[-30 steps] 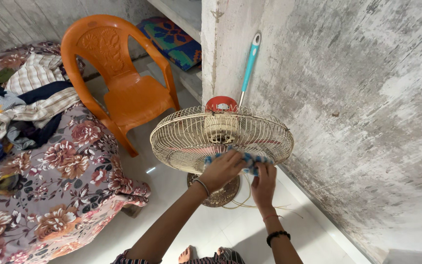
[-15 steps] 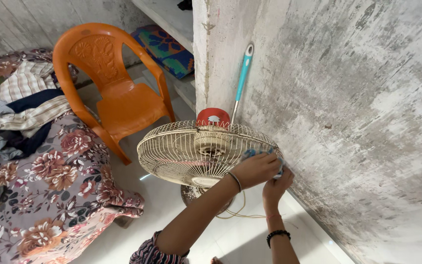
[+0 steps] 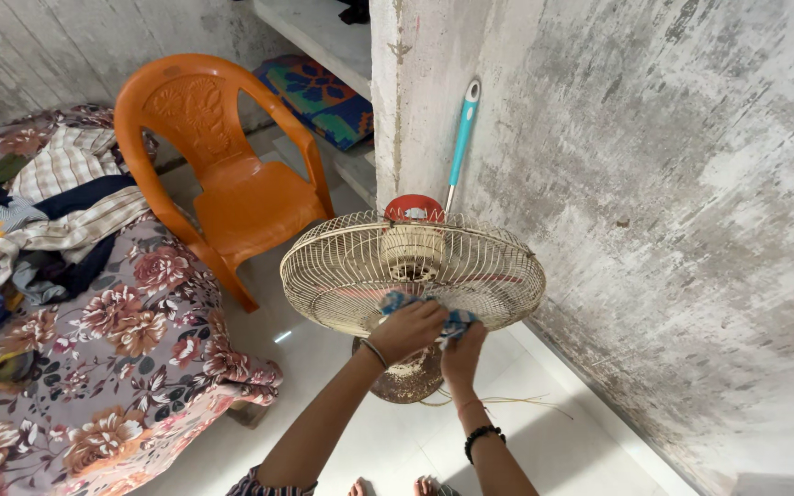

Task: The person wipes the metal cage, blades, and base of a standing fan using a blue and white striped cloth. They clean the front and back of the fan cage and the circular base, moving around the fan to reach different sides.

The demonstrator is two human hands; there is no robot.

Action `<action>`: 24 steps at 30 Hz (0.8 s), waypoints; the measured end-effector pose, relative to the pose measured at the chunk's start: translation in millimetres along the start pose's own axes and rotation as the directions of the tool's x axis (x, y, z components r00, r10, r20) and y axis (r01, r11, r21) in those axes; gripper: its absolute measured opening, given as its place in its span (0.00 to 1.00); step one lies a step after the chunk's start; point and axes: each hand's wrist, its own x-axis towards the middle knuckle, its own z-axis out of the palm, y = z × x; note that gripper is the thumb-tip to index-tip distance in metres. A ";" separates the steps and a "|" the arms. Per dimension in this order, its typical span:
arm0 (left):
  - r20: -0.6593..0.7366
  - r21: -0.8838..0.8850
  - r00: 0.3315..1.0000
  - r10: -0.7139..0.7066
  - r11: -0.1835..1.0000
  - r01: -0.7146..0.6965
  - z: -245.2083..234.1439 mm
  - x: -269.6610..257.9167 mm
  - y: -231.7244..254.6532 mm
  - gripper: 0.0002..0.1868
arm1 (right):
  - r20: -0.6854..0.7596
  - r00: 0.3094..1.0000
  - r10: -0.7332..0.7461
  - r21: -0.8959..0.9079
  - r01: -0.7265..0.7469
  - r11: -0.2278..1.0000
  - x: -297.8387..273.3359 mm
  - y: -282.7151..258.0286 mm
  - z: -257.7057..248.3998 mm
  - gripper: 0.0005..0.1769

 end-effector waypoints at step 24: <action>-0.334 -0.235 0.796 -0.504 0.863 0.448 -43.1 -55.9 -27.8 0.22 | 0.393 0.568 -0.724 -0.454 0.804 0.384 52.7 -115.8 -55.8 0.25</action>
